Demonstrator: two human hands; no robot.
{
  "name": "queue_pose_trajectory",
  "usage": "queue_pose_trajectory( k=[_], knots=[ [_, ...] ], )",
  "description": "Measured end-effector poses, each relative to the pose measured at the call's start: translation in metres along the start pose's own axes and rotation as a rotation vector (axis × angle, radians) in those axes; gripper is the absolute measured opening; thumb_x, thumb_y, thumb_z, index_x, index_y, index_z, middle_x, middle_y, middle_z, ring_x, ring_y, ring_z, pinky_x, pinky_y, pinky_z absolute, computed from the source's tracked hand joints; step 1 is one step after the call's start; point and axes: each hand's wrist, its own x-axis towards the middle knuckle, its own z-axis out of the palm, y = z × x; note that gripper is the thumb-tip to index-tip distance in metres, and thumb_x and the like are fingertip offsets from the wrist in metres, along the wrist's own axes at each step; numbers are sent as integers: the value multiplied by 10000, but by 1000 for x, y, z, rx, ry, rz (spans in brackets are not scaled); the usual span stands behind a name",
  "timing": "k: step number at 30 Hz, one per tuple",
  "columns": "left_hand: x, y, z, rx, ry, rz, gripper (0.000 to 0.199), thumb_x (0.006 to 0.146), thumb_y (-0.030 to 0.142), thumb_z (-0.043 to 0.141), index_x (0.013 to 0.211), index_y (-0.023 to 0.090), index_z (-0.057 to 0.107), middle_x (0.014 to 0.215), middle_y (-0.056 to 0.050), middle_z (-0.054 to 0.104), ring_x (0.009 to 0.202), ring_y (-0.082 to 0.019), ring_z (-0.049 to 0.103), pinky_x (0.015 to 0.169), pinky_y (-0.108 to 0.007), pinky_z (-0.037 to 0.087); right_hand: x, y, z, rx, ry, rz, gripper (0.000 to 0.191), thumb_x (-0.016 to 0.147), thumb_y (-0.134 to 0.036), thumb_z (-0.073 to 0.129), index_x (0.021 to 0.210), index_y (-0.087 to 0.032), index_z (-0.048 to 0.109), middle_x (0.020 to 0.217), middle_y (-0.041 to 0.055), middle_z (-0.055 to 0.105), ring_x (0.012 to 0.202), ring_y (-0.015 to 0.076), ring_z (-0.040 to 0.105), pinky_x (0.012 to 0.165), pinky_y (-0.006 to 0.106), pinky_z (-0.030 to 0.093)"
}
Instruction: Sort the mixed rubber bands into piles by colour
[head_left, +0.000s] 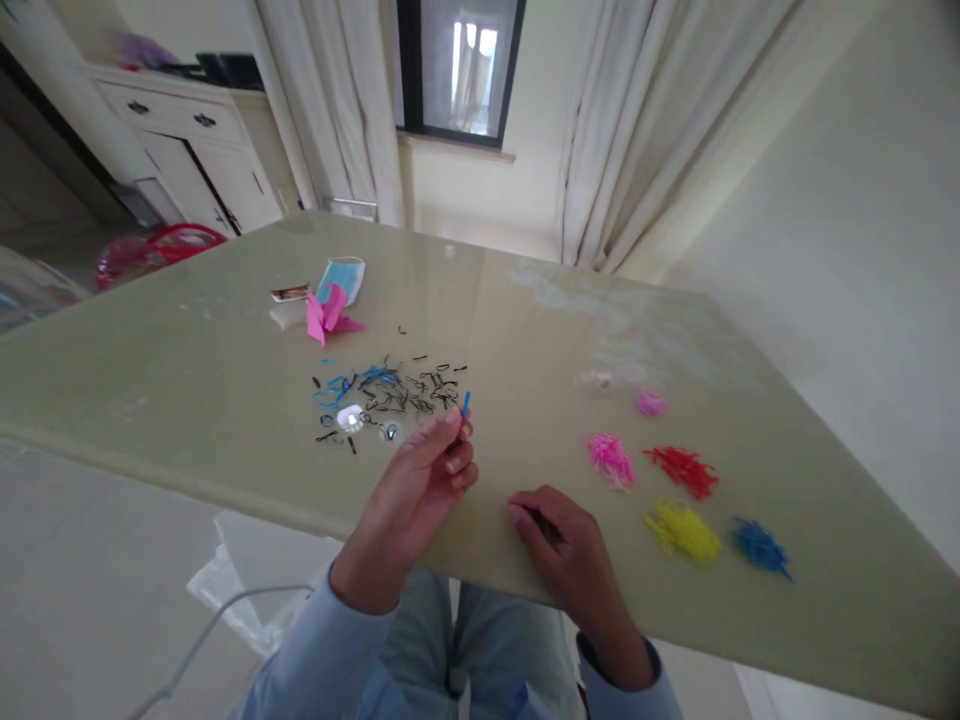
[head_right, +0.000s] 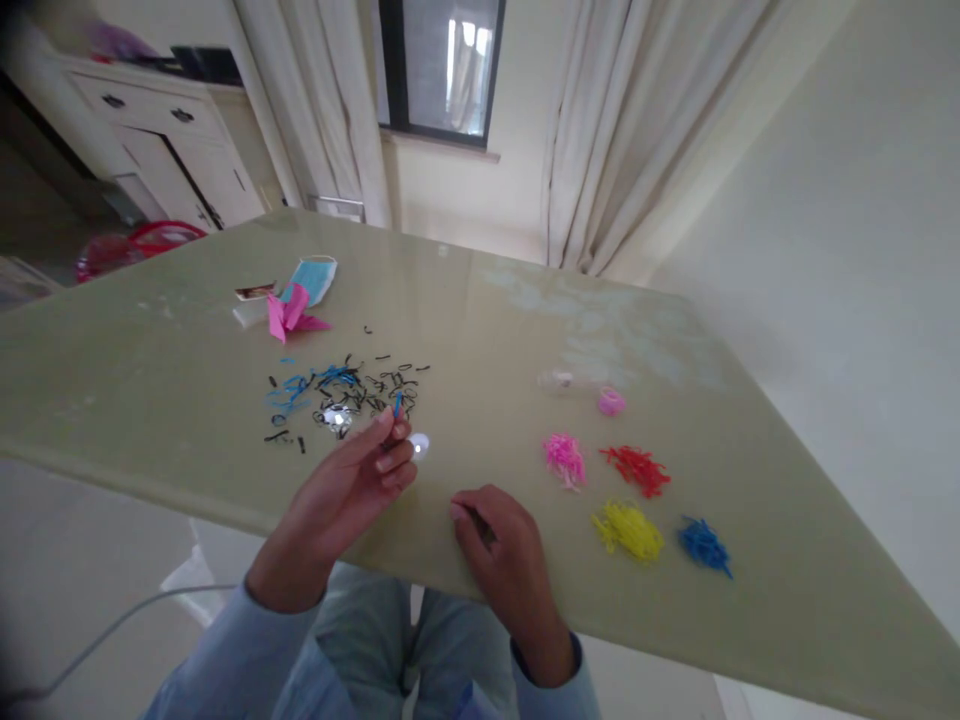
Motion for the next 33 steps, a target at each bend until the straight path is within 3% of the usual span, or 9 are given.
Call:
queue_pose_trajectory(
  k=[8,20,26,29,33],
  knots=[
    [2,-23,27,4,-72,-90,213,779,265,772,852,132,622,781,32,519,509,-8,394,442,-147,348,-1,-3,-1,-13,-12,20,171,911,-231,546,889,-199,713,713,19,643,667,153,570,603,248,432],
    [1,-36,39,59,-81,-104,247,733,284,804,797,132,620,767,28,529,510,-18,377,445,-158,336,-1,1,2,-6,5,-4,147,867,-170,520,751,-197,606,662,-10,550,634,143,502,601,246,369],
    [4,-53,63,532,-132,92,230,748,363,774,807,160,683,572,39,508,498,-64,393,471,-186,321,1,0,6,-91,-9,41,115,822,-149,542,750,-202,615,706,20,641,650,160,565,613,254,408],
    [19,-69,88,803,-278,225,119,773,287,723,783,170,704,647,4,607,553,-100,474,512,-212,364,0,3,9,-190,-28,88,109,797,-143,573,794,-203,664,790,62,709,731,209,641,662,284,461],
    [46,-103,124,1230,-559,403,123,827,185,617,734,179,697,688,-24,661,635,-145,553,608,-252,410,-3,7,12,-215,-33,57,210,855,-253,611,1052,-220,676,997,86,735,932,247,671,822,323,516]
  ],
)
